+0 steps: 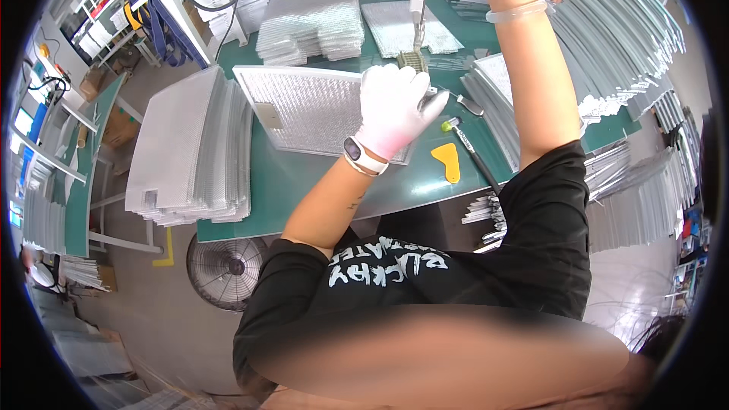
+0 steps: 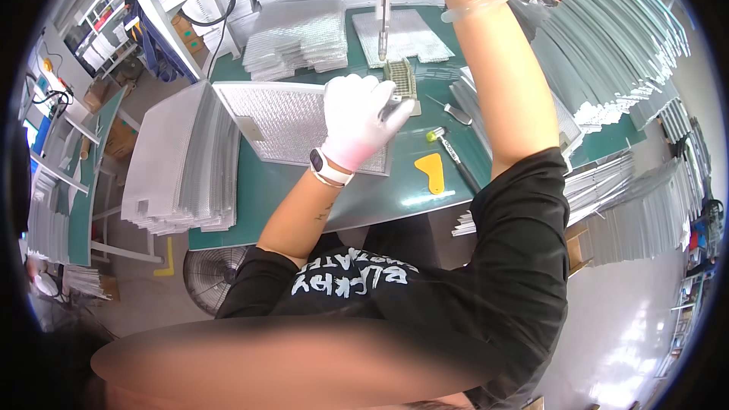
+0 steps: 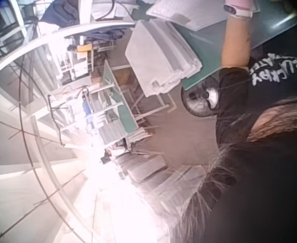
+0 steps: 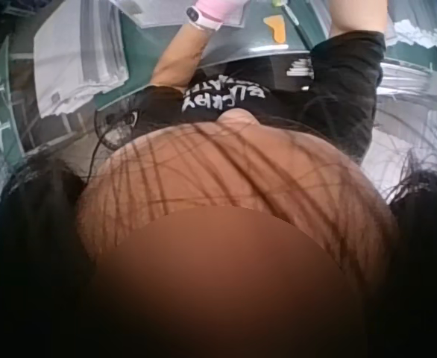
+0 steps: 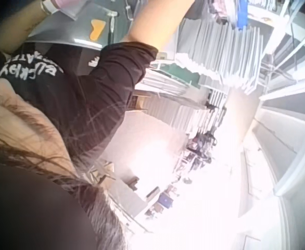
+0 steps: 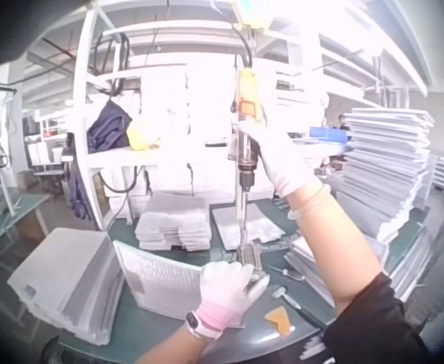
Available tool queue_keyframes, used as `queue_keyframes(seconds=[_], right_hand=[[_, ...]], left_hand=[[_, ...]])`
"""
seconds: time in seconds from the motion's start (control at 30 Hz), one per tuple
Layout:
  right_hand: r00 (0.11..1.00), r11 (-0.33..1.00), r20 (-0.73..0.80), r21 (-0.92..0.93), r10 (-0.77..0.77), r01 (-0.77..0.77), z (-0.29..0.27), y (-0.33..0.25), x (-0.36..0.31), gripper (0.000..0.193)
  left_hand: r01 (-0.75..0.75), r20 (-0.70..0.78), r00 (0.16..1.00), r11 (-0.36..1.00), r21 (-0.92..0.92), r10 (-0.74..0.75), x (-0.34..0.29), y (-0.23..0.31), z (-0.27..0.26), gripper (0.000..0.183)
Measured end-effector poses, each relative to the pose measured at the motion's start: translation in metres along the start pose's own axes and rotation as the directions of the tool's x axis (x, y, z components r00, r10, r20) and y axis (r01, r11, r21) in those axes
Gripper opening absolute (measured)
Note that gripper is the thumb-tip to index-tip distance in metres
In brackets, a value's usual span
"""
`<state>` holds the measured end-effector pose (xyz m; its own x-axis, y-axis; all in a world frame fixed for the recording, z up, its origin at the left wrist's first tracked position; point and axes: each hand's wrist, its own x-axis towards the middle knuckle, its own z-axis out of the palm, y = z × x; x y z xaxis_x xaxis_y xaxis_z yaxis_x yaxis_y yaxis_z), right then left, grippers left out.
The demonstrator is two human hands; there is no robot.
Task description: Assembling air filters by placing metal mesh into plastic frames and securing them with a rubber mallet.
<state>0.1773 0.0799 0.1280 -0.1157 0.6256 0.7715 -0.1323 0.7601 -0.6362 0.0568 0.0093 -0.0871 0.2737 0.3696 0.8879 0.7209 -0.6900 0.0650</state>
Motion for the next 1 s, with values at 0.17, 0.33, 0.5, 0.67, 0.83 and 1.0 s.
queue_keyframes(seconds=[0.17, 0.33, 0.5, 0.67, 0.83, 1.0], right_hand=[[0.98, 0.756, 0.199, 0.644, -0.015, -0.119, -0.025, 0.013, -0.005, 0.01], [0.979, 0.948, -0.153, 0.305, 0.137, -0.085, -0.011, 0.004, -0.029, 0.008], [0.981, 0.908, -0.122, 0.409, 0.148, -0.086, -0.008, 0.012, -0.022, 0.008], [0.968, 0.9, -0.151, 0.418, 0.2, -0.121, -0.001, 0.007, -0.032, 0.007], [0.937, 0.769, 0.258, 0.539, 0.237, -0.343, 0.006, 0.032, -0.069, 0.034], [0.898, 0.692, 0.4, 0.597, 0.183, -0.407, 0.001, 0.036, -0.067, 0.036]], left_hand=[[0.02, -0.027, 0.999, 0.999, -0.028, -0.021, 0.008, 0.003, 0.007, 0.02], [0.005, -0.097, 0.995, 0.998, -0.066, -0.011, 0.01, -0.001, 0.012, 0.017], [-0.006, -0.107, 0.994, 0.995, -0.101, -0.005, 0.008, -0.003, 0.015, 0.02], [-0.042, -0.15, 0.988, 0.989, -0.143, 0.02, 0.006, -0.007, 0.014, 0.021], [0.026, -0.064, 0.997, 0.988, -0.151, -0.036, 0.0, -0.003, 0.011, 0.017], [0.064, -0.047, 0.996, 0.983, -0.173, -0.074, -0.007, -0.003, 0.014, 0.029]])
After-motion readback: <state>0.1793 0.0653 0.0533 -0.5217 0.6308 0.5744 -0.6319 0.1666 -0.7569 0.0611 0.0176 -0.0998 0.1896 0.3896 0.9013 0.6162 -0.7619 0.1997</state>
